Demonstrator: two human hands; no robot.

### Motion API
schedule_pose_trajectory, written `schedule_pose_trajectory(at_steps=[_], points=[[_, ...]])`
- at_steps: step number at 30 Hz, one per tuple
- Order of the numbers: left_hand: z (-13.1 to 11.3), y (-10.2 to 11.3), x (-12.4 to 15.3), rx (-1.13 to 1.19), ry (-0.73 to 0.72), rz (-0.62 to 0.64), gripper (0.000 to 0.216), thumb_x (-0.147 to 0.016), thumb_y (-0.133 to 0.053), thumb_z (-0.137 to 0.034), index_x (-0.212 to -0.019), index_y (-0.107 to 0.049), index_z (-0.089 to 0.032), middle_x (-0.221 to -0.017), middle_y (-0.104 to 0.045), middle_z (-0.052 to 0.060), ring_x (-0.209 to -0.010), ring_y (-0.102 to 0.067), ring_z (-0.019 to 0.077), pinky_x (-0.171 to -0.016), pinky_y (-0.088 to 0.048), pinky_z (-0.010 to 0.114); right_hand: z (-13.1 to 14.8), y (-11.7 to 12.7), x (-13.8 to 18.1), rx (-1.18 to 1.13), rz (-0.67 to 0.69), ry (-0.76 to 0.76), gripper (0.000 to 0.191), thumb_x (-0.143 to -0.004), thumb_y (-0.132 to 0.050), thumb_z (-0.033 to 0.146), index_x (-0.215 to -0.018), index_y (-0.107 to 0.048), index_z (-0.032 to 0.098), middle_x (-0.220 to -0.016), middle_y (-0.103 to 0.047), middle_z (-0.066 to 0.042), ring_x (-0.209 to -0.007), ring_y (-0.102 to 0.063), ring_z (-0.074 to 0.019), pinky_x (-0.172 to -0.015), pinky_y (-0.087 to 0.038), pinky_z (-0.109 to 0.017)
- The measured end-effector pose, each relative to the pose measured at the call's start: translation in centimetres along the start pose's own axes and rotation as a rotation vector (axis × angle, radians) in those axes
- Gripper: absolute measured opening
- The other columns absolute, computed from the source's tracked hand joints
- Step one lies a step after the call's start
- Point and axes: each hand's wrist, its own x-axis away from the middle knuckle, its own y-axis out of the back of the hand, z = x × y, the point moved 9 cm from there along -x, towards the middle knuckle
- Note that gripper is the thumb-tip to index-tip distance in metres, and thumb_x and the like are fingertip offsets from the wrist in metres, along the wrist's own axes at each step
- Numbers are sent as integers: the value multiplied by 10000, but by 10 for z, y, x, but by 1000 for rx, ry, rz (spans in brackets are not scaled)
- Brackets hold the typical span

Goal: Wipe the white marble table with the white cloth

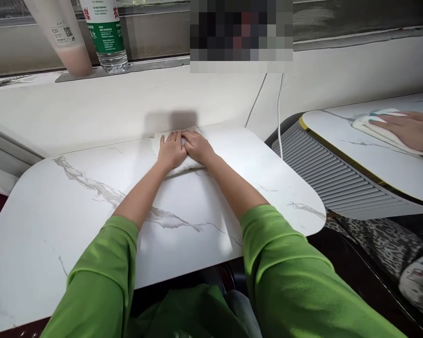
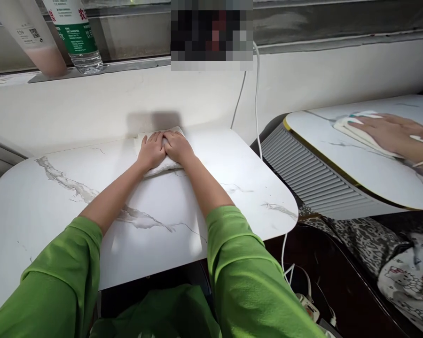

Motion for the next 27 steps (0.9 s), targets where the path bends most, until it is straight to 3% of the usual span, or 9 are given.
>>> schedule_pose_trajectory(at_steps=[4,8,13,18,21,27], points=[[-1,2,3,-12,21,-10,547,-948,-266,-217,-1469,-340,-65,-1545,-347,127,-1443,-273,223,-1207,-126,441,-3,-3,4,16,10,-11,541,-800,-330,122,-1286,-565,72,-1371,-580,-130,-1308,-476,-242,-1138,-301,-422],[-19,-2,27,-30,17,19,567,-948,-266,-219,-1483,-310,-37,-1560,-311,130,-1458,-238,227,-1213,-109,433,-3,-1,32,33,28,-18,571,-825,-333,150,-1362,-510,72,-1456,-496,-122,-1385,-400,-243,-1163,-262,-466],[-60,-8,83,-23,17,54,579,-963,-251,-242,-1497,-277,-21,-1576,-270,129,-1472,-196,246,-1216,-93,455,6,16,100,47,69,9,579,-841,-329,184,-1372,-500,32,-1456,-487,-151,-1391,-398,-243,-1177,-266,-464],[-118,-19,144,-26,-85,90,600,-974,-247,-272,-1496,-251,25,-1577,-239,177,-1476,-167,296,-1213,-90,500,12,44,186,65,34,41,575,-849,-344,174,-1405,-486,134,-1447,-509,-105,-1386,-408,-242,-1175,-287,-520],[-146,-25,164,-23,-153,112,607,-982,-232,-289,-1497,-241,32,-1577,-230,189,-1478,-146,313,-1211,-89,520,10,58,223,70,3,31,575,-864,-338,180,-1424,-466,167,-1440,-518,-95,-1380,-417,-234,-1170,-304,-532],[-160,-28,167,-8,-193,124,616,-968,-253,-278,-1495,-236,42,-1569,-243,200,-1475,-159,313,-1213,-100,516,2,68,232,26,-31,-30,561,-833,-362,175,-1370,-524,212,-1396,-567,-78,-1351,-459,-235,-1161,-310,-548]])
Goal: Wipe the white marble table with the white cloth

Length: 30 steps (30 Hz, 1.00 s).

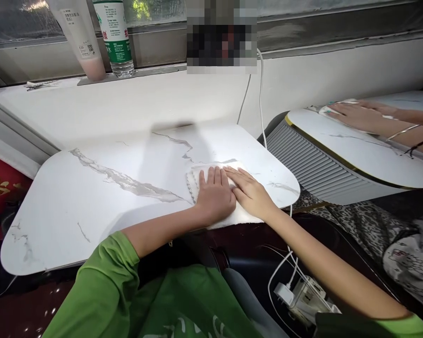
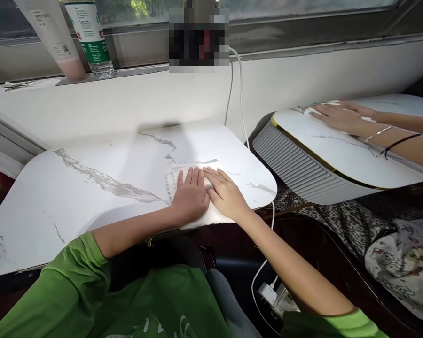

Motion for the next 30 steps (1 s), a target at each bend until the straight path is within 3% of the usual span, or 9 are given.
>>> schedule_pose_trajectory(at_steps=[7,22,26,30], points=[[11,1,-21,-24,11,-1,635,-952,-279,-273,-1480,-237,76,-1562,-251,220,-1467,-184,331,-1203,-122,526,-12,-2,-29,-40,-12,-3,533,-773,-398,155,-1261,-597,237,-1341,-613,-66,-1307,-506,-244,-1137,-350,-517],[116,19,-167,1,173,-76,549,-945,-252,-225,-1464,-346,-77,-1548,-351,89,-1448,-266,204,-1214,-128,411,-80,-35,-196,-78,-70,-77,497,-741,-412,173,-1170,-659,203,-1183,-699,-63,-1101,-614,-312,-951,-485,-489],[123,21,-180,-6,213,-100,537,-941,-250,-213,-1453,-376,-113,-1537,-374,67,-1445,-272,186,-1213,-125,390,-91,-37,-211,-106,-114,-73,461,-770,-419,177,-1148,-672,253,-1173,-706,-32,-1122,-610,-321,-962,-481,-514],[116,18,-172,-17,262,-82,547,-955,-226,-224,-1487,-328,-143,-1568,-315,52,-1466,-222,194,-1214,-103,431,-85,-37,-200,-79,-88,5,478,-814,-390,188,-1208,-644,281,-1258,-668,-6,-1196,-575,-305,-1024,-452,-516]])
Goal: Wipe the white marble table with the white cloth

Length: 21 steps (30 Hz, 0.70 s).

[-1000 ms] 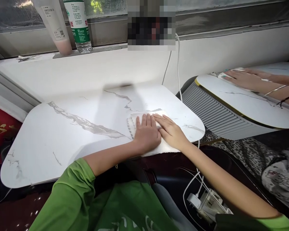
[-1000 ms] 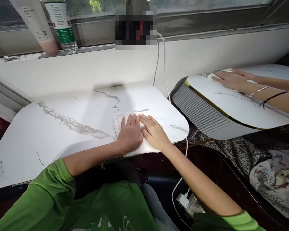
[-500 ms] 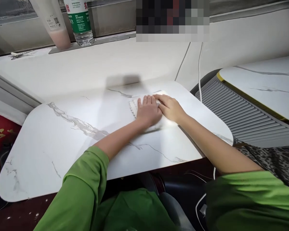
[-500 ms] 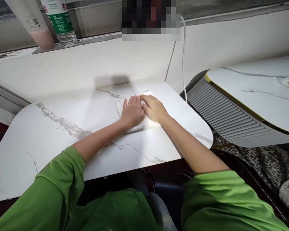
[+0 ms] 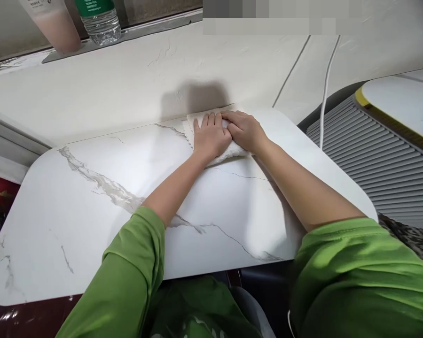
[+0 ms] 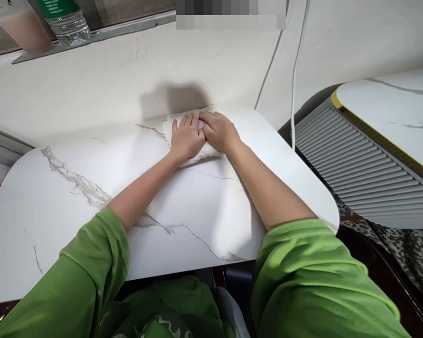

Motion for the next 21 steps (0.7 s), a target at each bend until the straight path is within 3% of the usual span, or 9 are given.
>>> schedule_pose_trajectory(at_steps=[5,12,15,21], points=[[-25,-5,34,-33,-9,40,577,-966,-207,-242,-1513,-256,-65,-1590,-252,83,-1478,-183,211,-1216,-92,451,6,16,39,26,24,5,526,-788,-394,170,-1253,-618,270,-1329,-626,-4,-1283,-525,-279,-1091,-406,-517],[-108,-17,107,-80,-158,29,601,-965,-239,-282,-1490,-280,7,-1569,-284,143,-1466,-218,270,-1205,-153,490,5,73,143,66,51,-21,499,-824,-360,201,-1246,-617,131,-1363,-586,-145,-1328,-485,-250,-1176,-308,-458],[-139,-19,131,-110,-232,-16,611,-964,-259,-310,-1478,-305,17,-1551,-318,162,-1456,-243,287,-1196,-185,491,0,96,178,70,23,-23,457,-834,-382,228,-1212,-632,168,-1336,-609,-144,-1307,-509,-268,-1160,-335,-469],[-153,-23,137,-116,-271,-15,604,-963,-261,-300,-1473,-317,17,-1544,-331,173,-1452,-251,290,-1193,-196,480,-8,104,186,79,23,-49,423,-777,-411,187,-1141,-623,226,-1297,-635,-111,-1251,-554,-290,-1108,-395,-505]])
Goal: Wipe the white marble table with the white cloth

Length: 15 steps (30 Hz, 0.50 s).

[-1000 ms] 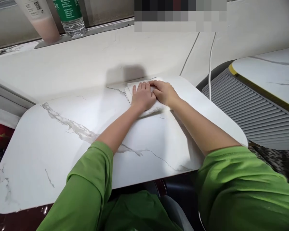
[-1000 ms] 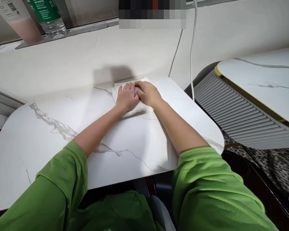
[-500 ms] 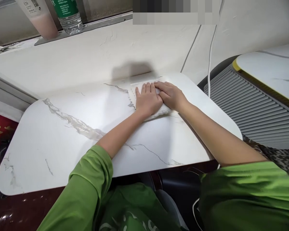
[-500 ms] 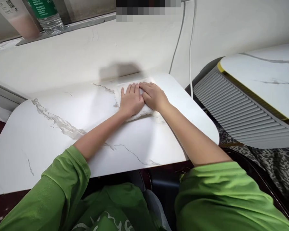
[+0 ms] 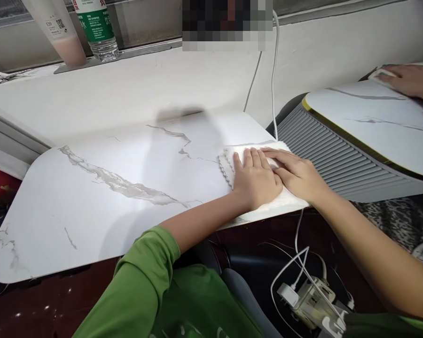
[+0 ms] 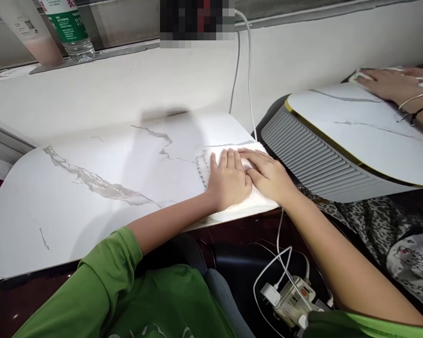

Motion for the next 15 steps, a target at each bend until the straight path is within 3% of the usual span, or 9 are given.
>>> schedule_pose_trajectory(at_steps=[7,10,15], points=[[20,-4,-33,36,49,-30,584,-954,-267,-283,-1463,-361,-13,-1531,-361,165,-1447,-259,293,-1191,-186,491,-8,-11,-42,16,49,28,415,-727,-385,149,-1085,-582,218,-1282,-628,-117,-1201,-568,-293,-1059,-416,-508],[39,-8,-61,47,78,-10,579,-956,-266,-271,-1465,-348,-8,-1538,-350,160,-1448,-262,270,-1197,-184,468,-19,-21,-74,8,58,16,402,-730,-381,152,-1079,-571,214,-1261,-632,-119,-1203,-562,-295,-1053,-419,-504],[79,-14,-113,89,124,-9,550,-960,-266,-245,-1472,-339,-58,-1548,-350,102,-1452,-255,232,-1214,-160,444,-45,-39,-133,22,38,-26,412,-758,-396,180,-1120,-563,280,-1273,-631,-32,-1248,-529,-274,-1060,-422,-478]])
